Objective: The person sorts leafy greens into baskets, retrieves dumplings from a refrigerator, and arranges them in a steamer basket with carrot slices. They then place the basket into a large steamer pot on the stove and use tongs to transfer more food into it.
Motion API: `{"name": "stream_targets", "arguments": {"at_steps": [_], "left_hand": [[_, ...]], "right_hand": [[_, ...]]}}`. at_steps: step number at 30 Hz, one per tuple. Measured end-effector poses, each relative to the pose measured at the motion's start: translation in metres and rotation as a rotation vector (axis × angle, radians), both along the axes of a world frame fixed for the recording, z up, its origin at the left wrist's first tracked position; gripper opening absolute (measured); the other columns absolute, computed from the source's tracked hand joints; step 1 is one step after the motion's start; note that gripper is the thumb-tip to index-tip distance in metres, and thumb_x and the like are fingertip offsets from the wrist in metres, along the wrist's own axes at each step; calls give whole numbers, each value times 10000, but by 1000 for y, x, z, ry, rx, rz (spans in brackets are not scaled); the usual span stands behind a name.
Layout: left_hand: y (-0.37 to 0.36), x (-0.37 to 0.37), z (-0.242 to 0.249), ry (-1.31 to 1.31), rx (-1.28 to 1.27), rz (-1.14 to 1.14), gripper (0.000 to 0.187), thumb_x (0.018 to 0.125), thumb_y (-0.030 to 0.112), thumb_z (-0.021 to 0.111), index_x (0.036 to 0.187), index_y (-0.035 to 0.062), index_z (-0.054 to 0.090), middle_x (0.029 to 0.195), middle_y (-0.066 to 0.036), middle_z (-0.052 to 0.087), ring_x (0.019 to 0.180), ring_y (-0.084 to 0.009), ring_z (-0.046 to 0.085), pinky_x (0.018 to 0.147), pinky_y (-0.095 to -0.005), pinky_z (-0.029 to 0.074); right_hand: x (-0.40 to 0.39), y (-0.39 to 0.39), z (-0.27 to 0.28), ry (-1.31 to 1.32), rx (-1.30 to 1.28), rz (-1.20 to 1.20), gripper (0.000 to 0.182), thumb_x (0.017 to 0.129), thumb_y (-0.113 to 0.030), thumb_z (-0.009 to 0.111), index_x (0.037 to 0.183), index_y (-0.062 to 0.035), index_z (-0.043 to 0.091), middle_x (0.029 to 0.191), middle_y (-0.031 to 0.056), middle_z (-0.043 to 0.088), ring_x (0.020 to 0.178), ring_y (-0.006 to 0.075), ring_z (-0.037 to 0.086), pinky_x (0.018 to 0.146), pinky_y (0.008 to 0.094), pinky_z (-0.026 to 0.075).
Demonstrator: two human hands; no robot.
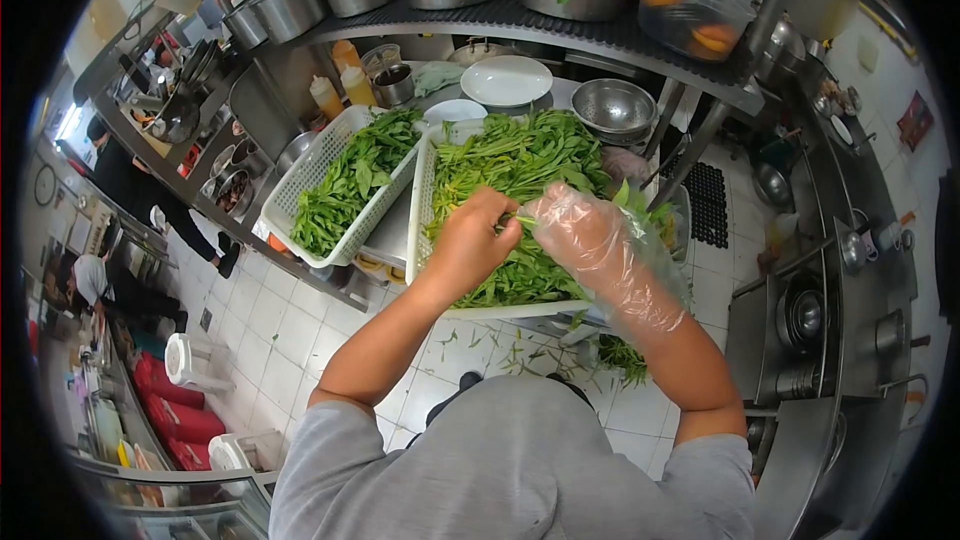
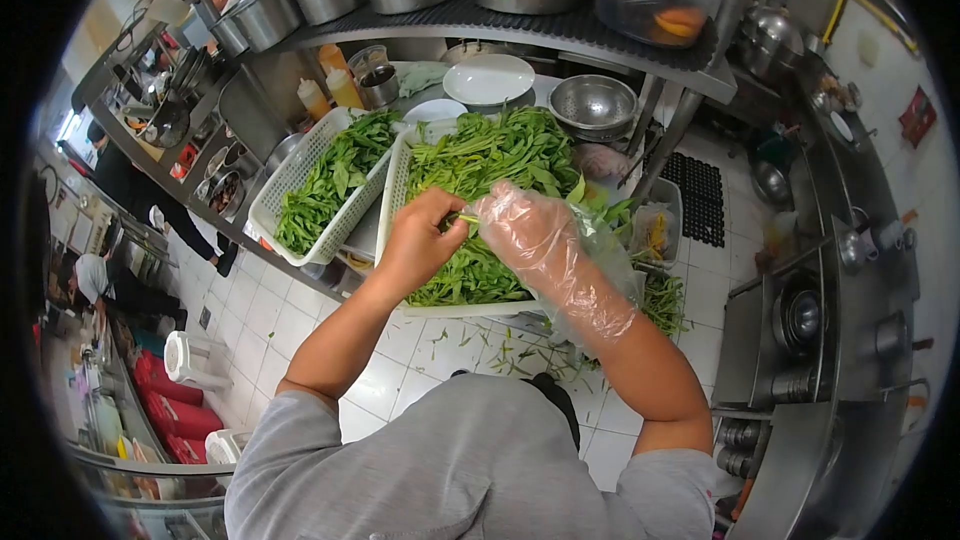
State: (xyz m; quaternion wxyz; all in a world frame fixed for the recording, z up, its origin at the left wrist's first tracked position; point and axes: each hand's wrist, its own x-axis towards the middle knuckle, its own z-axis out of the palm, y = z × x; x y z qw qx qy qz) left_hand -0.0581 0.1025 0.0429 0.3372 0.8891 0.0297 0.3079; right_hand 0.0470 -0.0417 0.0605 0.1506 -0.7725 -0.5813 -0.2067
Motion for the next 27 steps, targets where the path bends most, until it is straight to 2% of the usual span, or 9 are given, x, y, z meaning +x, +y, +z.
{"name": "stream_targets", "arguments": {"at_steps": [3, 4, 5, 8, 13, 15, 17, 20, 27], "left_hand": [[-18, 0, 1, 26, -30, -44, 136, 796, 64, 612, 914, -1, 595, 864, -154, 581, 748, -315, 587, 664, -383, 473], [-26, 2, -5, 28, -36, -39, 136, 796, 64, 612, 914, -1, 595, 864, -154, 581, 748, -315, 587, 664, -383, 473], [-36, 5, -12, -38, -75, -83, 128, 801, 57, 619, 913, -1, 593, 842, -144, 580, 730, -292, 586, 639, -360, 470], [-73, 31, -27, -140, -211, -161, 146, 823, 67, 627, 944, -3, 585, 853, -152, 583, 765, -311, 591, 671, -366, 473], [-132, 99, -35, -133, -229, -298, 211, 840, 91, 625, 1024, -4, 584, 994, -168, 582, 941, -343, 572, 790, -388, 466], [-136, 109, -42, -342, -78, -266, 266, 837, 83, 625, 1085, 3, 572, 1077, -173, 577, 1039, -367, 534, 872, -398, 448], [-97, 89, -38, -367, -42, -303, 290, 830, 53, 611, 1115, 16, 570, 1123, -171, 573, 1098, -371, 507, 928, -408, 425], [1, 71, -63, -303, 40, -25, 282, 781, -86, 539, 1033, 18, 609, 1020, -153, 606, 939, -315, 580, 803, -376, 476], [127, 63, -116, 363, 625, -141, 358, 801, 67, 546, 1158, 37, 561, 1119, -153, 596, 1070, -333, 547, 904, -397, 451]], "right_hand": [[28, -7, -22, 267, 474, 186, 121, 773, -129, 627, 885, -85, 646, 819, 84, 620, 714, 231, 621, 630, 355, 508], [13, -18, 6, 1042, 585, -222, 208, 841, -245, 622, 958, -75, 652, 846, 39, 627, 736, 156, 583, 656, 307, 472], [27, -38, 17, 1103, 696, -268, 252, 876, -319, 601, 973, -92, 651, 857, 13, 615, 741, 115, 549, 650, 268, 442], [54, -101, 36, 974, 1124, -424, 272, 866, -326, 594, 1001, -96, 644, 881, -8, 599, 772, 89, 523, 671, 237, 404], [59, -213, 46, 678, 1194, -500, 323, 894, -276, 559, 1100, -30, 598, 943, 44, 592, 900, 144, 521, 806, 291, 402], [53, -254, 29, -78, 765, -489, 351, 898, -200, 546, 1181, 7, 543, 955, 72, 564, 887, 176, 529, 797, 302, 440], [40, -287, 18, 610, 1299, -608, 315, 911, -288, 550, 1089, -29, 569, 880, 40, 524, 784, 130, 500, 676, 259, 423], [13, -298, 12, 900, 1595, -508, 205, 909, -286, 557, 981, -94, 563, 818, -22, 473, 709, 79, 439, 593, 219, 375], [14, -288, -9, 996, 1539, -264, 193, 925, -243, 522, 1051, -97, 515, 819, -26, 445, 707, 76, 409, 569, 214, 372]]}}
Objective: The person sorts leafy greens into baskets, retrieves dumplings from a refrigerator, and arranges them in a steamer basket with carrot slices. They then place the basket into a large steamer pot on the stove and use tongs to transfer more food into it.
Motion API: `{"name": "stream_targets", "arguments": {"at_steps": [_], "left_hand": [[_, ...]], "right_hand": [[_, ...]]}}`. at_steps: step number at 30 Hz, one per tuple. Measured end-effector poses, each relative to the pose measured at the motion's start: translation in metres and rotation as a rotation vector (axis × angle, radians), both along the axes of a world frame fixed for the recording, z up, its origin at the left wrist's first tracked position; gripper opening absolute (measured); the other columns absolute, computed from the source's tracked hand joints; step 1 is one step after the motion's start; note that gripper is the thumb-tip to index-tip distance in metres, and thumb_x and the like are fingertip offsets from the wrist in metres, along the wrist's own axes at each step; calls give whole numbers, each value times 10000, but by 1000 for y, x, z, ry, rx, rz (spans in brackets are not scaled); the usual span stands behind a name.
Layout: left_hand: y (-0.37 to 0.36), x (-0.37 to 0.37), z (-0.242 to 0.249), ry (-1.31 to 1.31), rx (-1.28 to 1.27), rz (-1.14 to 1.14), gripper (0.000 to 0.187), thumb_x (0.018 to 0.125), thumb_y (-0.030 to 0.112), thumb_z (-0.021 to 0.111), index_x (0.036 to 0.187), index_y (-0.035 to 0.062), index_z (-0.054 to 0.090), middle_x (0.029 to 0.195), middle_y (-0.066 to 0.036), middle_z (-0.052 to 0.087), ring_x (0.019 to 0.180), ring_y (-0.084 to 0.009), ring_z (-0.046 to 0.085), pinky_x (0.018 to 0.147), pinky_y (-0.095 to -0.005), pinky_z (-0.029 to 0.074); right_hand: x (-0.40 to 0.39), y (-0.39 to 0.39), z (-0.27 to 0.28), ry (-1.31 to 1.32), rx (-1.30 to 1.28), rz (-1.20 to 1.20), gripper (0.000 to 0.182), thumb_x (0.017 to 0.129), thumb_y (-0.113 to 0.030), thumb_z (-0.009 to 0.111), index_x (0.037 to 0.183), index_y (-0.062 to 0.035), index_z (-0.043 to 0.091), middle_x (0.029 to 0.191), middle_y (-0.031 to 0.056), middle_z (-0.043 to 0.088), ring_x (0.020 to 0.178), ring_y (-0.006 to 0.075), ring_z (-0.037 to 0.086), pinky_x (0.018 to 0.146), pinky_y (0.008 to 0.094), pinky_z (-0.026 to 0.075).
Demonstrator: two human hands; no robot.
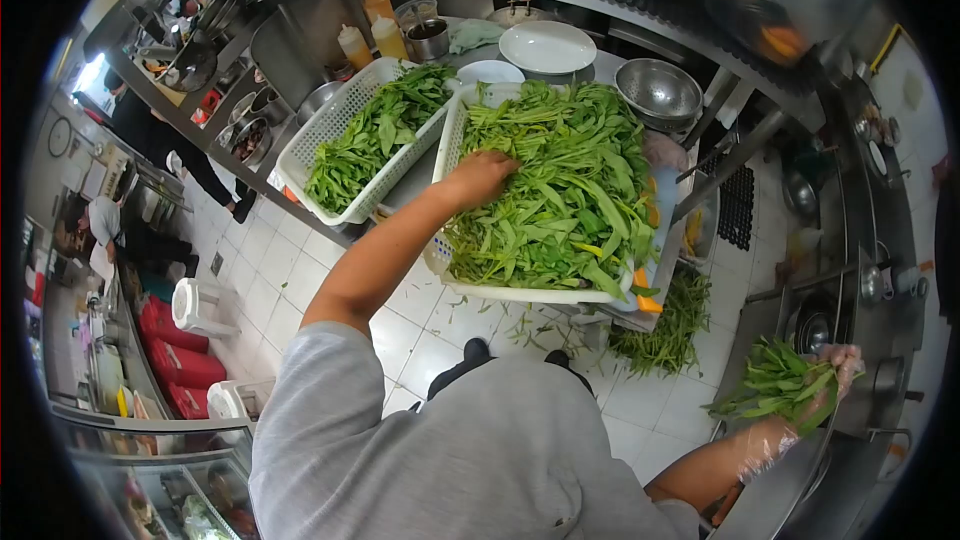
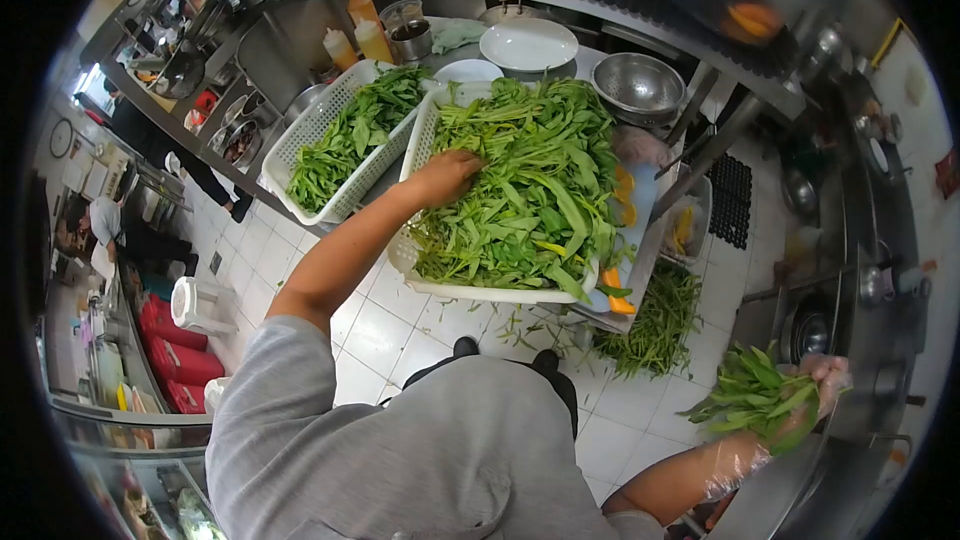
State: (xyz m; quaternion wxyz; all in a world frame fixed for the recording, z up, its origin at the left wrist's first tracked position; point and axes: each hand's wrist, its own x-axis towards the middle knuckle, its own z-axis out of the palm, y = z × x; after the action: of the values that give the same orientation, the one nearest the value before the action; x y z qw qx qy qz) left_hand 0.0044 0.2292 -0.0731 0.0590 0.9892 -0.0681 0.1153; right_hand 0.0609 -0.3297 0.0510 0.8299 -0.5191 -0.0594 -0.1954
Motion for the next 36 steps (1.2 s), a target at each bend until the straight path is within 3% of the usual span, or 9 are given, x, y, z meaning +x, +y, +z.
{"name": "stream_targets", "arguments": {"at_steps": [4, 9, 13, 18, 23, 25, 29, 33, 36], "left_hand": [[-2, -13, 31, 83, -17, 126, 375, 835, 87, 548, 1207, 45, 534, 1130, -158, 590, 1048, -325, 567, 859, -398, 468], [0, -30, 64, -304, -666, 281, 260, 929, 165, 542, 1126, -4, 564, 917, -126, 640, 849, -209, 628, 743, -322, 486], [-19, -43, 68, -304, -852, 386, 238, 954, 180, 511, 1084, -14, 559, 864, -82, 627, 772, -156, 601, 722, -289, 474], [-23, -53, 62, -368, -1204, 468, 154, 932, 225, 537, 960, 76, 566, 764, 30, 537, 597, -26, 491, 470, -196, 362], [-27, -65, 59, -278, -1302, 601, 182, 935, 238, 537, 1007, 76, 581, 776, 13, 546, 650, -60, 558, 487, -224, 439], [-20, -71, 54, -472, -1020, 591, 199, 938, 240, 538, 1053, 89, 597, 797, -3, 568, 668, -82, 576, 510, -235, 458], [-18, -93, 67, -360, -1370, 623, 233, 944, 243, 520, 1060, 57, 597, 836, -12, 606, 675, -92, 580, 532, -227, 450], [-28, -106, 75, -210, -1840, 463, 208, 948, 227, 494, 1020, 59, 594, 753, 17, 558, 523, -46, 414, 452, -192, 307], [-49, -108, 76, -81, -1809, 475, 190, 942, 201, 491, 1019, 60, 593, 704, 26, 530, 502, -30, 340, 432, -188, 247]], "right_hand": [[6, 31, -2, 17, -76, 92, 188, 937, -242, 508, 1035, -82, 501, 797, -10, 465, 685, 71, 416, 531, 199, 376], [14, 53, -19, 9, -54, 266, 166, 944, -206, 488, 1042, -72, 499, 825, 0, 457, 700, 79, 410, 515, 187, 359], [11, 81, -24, 113, -62, 330, 178, 946, -215, 498, 1042, -66, 502, 799, -8, 464, 693, 70, 416, 540, 185, 337], [-5, 123, -7, 90, -335, 351, 179, 922, -199, 513, 985, -33, 536, 745, 16, 505, 664, 79, 439, 610, 201, 337], [-14, 153, -5, 71, -367, 545, 140, 904, -156, 538, 954, -26, 531, 713, 26, 499, 641, 83, 452, 630, 241, 389], [-24, 169, -6, 120, -282, 592, 128, 901, -151, 533, 941, -30, 531, 710, 30, 504, 603, 88, 449, 616, 254, 410], [-29, 181, -7, 262, -323, 827, 163, 875, -182, 577, 930, -32, 544, 767, 44, 542, 582, 101, 483, 541, 264, 451], [-41, 211, -1, 78, -706, 842, 143, 852, -178, 615, 919, -55, 586, 773, 51, 575, 645, 119, 549, 541, 264, 471], [-53, 251, 12, -330, -890, 806, 115, 820, -92, 628, 932, -65, 634, 865, 85, 651, 710, 168, 619, 590, 277, 490]]}}
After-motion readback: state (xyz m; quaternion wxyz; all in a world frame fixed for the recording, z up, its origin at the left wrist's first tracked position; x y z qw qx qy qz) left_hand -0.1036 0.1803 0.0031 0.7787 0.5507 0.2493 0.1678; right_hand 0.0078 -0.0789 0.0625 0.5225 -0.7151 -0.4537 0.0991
